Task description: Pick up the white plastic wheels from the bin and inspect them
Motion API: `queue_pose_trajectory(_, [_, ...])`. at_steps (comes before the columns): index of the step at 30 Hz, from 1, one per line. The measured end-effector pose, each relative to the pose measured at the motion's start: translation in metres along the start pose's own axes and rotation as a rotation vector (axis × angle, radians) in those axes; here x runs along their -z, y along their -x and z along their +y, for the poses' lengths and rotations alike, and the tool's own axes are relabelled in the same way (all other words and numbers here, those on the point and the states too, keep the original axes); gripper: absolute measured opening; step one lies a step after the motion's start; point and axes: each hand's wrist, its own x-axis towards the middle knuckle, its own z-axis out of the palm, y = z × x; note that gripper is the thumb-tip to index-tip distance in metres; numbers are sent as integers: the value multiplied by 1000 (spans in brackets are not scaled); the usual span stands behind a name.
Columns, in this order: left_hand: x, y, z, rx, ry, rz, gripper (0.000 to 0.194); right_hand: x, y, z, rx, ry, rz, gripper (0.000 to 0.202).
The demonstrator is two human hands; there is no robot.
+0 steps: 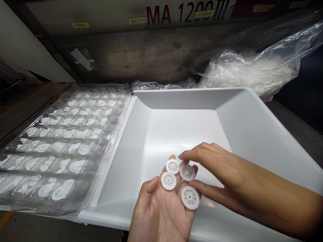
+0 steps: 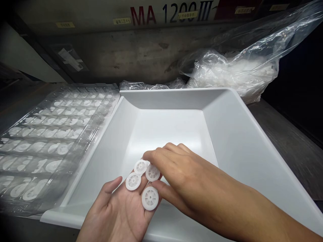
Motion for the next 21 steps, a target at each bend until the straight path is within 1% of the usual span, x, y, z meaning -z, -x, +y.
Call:
queue_pose_trajectory(4, [3, -1, -1, -16, -7, -10, 58, 0, 0, 2, -32, -19, 13, 26])
queue_pose_trajectory(8, [7, 1, 1, -47, -24, 20, 57, 1, 1, 3, -20, 16, 54, 30])
queue_pose_trajectory(12, [8, 3, 2, -37, -39, 57, 55, 3, 4, 2, -17, 38, 70, 25])
queue_pose_trajectory(19, [11, 3, 3, -44, -65, 21, 54, 0, 1, 0, 84, 7, 68, 27])
queue_pose_trajectory(21, [11, 3, 2, -43, -67, 17, 51, -1, 0, -1, 130, 49, 119, 29])
